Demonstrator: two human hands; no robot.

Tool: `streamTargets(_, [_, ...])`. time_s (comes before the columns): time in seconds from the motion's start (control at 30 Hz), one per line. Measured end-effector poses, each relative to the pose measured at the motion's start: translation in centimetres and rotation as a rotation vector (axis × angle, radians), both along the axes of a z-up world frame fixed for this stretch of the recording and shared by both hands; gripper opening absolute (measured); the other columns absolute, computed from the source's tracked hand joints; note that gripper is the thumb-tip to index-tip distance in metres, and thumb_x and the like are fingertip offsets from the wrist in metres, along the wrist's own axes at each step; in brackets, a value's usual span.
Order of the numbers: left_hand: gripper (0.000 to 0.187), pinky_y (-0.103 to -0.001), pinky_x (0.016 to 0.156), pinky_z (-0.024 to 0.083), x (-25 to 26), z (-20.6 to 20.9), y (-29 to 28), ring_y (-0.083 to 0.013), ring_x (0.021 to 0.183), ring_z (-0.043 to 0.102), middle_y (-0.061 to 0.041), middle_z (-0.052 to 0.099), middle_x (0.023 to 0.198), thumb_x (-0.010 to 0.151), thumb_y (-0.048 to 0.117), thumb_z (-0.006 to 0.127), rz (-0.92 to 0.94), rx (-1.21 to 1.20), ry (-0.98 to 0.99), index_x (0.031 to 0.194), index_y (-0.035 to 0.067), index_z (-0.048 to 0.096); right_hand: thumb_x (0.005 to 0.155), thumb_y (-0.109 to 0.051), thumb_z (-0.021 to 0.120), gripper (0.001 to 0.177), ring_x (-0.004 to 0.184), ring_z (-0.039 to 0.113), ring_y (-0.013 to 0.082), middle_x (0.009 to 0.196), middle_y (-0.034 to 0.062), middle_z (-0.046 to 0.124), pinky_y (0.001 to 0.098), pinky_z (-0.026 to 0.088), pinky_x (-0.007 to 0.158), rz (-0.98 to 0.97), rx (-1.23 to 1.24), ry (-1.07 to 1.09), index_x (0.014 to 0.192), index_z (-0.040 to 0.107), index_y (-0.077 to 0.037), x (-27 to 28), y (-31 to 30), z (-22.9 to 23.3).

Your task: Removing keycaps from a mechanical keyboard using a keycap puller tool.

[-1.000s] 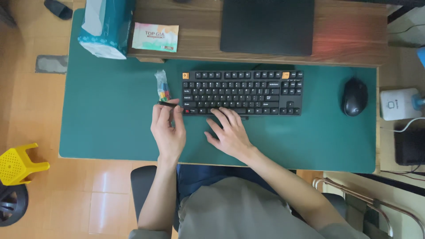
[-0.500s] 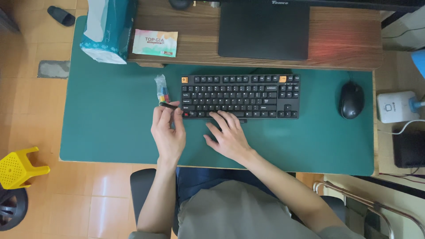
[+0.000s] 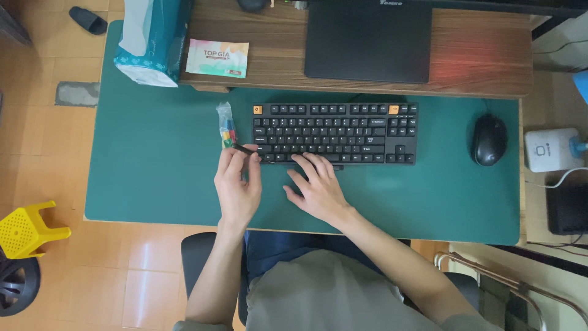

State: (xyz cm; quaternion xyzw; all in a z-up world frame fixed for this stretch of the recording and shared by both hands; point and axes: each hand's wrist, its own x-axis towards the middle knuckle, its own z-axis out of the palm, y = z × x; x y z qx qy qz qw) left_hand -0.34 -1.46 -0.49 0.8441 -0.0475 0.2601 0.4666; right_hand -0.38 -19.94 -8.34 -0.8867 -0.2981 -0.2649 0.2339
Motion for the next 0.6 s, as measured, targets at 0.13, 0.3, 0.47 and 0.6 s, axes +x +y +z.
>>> streamTargets(0.13, [0.017,-0.036,0.066,0.064,-0.4,1.4,0.0,-0.0309,0.082,0.074,-0.014,0.058,0.098,0.101,-0.009,0.06,0.027,-0.099,-0.006,0.112,-0.004,0.072,0.085,-0.031,0.077,0.029,0.128,0.054,0.0326,0.13,0.012,0.063,0.0508,0.042,0.109,0.001,-0.005,0.006,0.106,0.073,-0.012,0.0,0.0,0.1])
streamTargets(0.3, [0.014,-0.035,0.067,0.064,0.7,-1.2,0.8,-0.0296,0.081,0.075,-0.016,0.062,0.101,0.103,-0.006,0.06,0.035,-0.151,-0.049,0.11,-0.007,0.071,0.084,-0.031,0.078,0.029,0.129,0.054,0.0328,0.13,0.0116,0.063,0.0513,0.043,0.109,-0.001,-0.003,0.002,0.106,0.073,-0.012,-0.1,0.0,-0.1])
streamTargets(0.47, [0.012,-0.038,0.068,0.065,1.0,-2.2,0.7,-0.0284,0.077,0.075,-0.017,0.063,0.098,0.102,-0.006,0.062,0.039,-0.185,-0.054,0.109,-0.008,0.072,0.084,-0.031,0.078,0.029,0.128,0.055,0.0319,0.129,0.0111,0.064,0.0513,0.043,0.109,-0.008,0.0,0.008,0.106,0.073,-0.013,-0.1,0.0,-0.2])
streamTargets(0.6, [0.012,-0.04,0.067,0.065,1.3,-2.6,0.6,-0.0306,0.077,0.075,-0.018,0.062,0.097,0.101,-0.007,0.064,0.04,-0.165,-0.067,0.109,-0.009,0.072,0.083,-0.031,0.078,0.028,0.129,0.054,0.0323,0.13,0.0112,0.063,0.0521,0.043,0.109,-0.005,-0.004,0.014,0.104,0.073,-0.012,0.0,-0.1,-0.3])
